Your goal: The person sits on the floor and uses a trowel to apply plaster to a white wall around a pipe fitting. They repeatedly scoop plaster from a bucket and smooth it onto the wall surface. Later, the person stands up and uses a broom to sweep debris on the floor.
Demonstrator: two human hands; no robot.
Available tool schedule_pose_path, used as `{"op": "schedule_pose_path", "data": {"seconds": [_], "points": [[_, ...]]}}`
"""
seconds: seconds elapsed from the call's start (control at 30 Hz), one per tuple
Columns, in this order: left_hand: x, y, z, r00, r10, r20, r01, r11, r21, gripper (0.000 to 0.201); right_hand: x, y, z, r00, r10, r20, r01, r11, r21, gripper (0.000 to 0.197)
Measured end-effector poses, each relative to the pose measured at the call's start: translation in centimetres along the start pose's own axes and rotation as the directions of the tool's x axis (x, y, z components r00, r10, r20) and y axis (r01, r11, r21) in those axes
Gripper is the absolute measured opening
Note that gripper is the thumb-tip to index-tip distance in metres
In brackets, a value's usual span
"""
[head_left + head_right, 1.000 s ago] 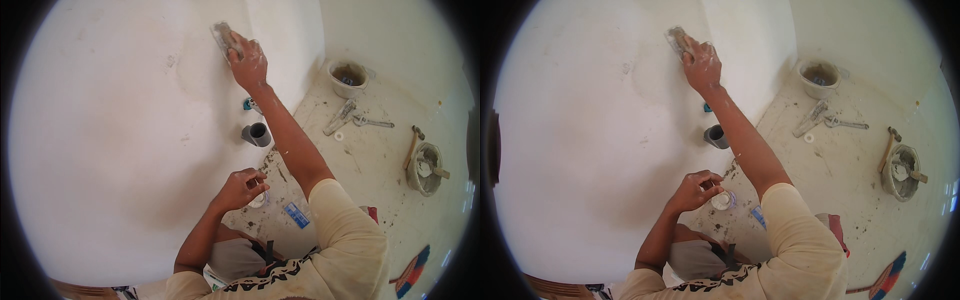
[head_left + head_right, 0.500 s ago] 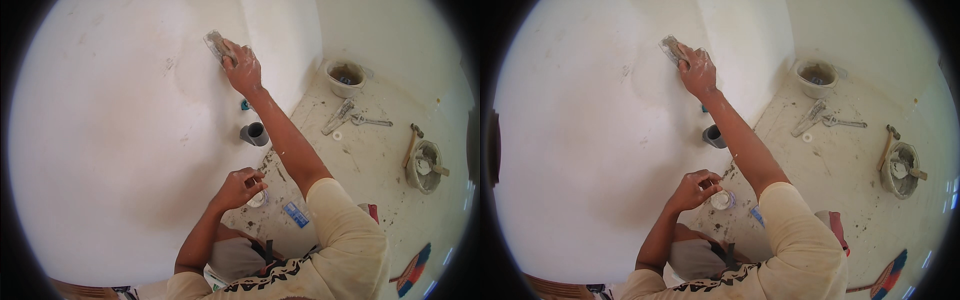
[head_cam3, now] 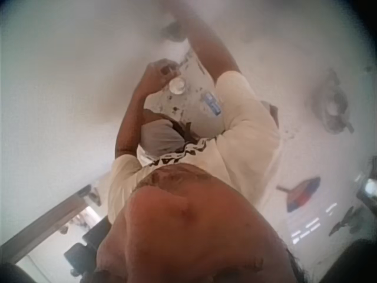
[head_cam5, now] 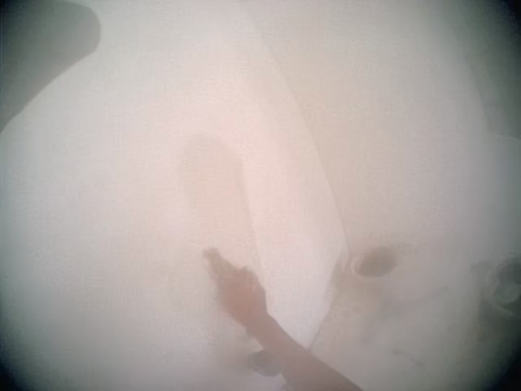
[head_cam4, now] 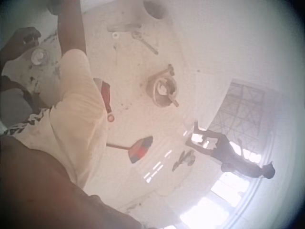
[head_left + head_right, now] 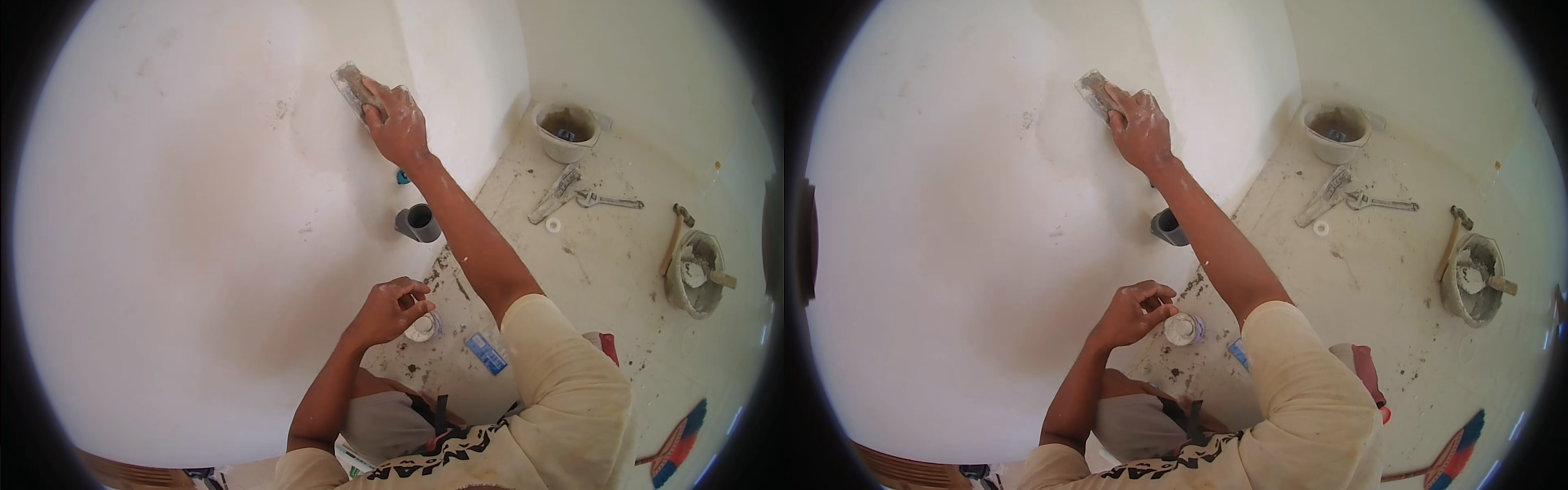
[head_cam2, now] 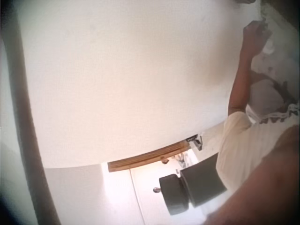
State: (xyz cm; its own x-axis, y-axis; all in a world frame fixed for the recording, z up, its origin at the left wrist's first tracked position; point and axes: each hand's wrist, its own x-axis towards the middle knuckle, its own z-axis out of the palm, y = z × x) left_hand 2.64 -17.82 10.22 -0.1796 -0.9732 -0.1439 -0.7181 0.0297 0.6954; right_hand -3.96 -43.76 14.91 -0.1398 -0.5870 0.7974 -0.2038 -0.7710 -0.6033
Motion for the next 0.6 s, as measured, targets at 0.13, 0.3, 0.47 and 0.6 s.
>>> {"op": "schedule_pose_path", "data": {"seconds": [0.13, 0.3, 0.47, 0.6], "points": [[0.1, -0.2, 0.1, 1.000, 0.018, -0.012, -0.018, 1.000, 0.010, 0.030, 0.2, 2.8, -0.3, 0.996, 0.057, -0.065, -0.064, 0.992, -0.108, 0.046], [0.7, -0.3, 0.1, 0.999, -0.002, 0.034, 0.001, 1.000, 0.014, 0.031, -1.1, 4.2, -1.6, 0.973, 0.225, -0.046, -0.223, 0.973, 0.054, 0.047], [1.3, -0.9, 0.0, 0.999, 0.023, 0.038, -0.024, 1.000, 0.017, 0.033, -0.8, -0.1, -0.7, 0.977, 0.193, 0.091, -0.207, 0.961, 0.185, 0.047], [1.3, -0.4, -0.1, 0.999, -0.021, 0.047, 0.020, 1.000, 0.015, 0.034, -1.8, -1.8, -1.0, 0.976, 0.149, 0.157, -0.187, 0.948, 0.258, 0.046]]}}
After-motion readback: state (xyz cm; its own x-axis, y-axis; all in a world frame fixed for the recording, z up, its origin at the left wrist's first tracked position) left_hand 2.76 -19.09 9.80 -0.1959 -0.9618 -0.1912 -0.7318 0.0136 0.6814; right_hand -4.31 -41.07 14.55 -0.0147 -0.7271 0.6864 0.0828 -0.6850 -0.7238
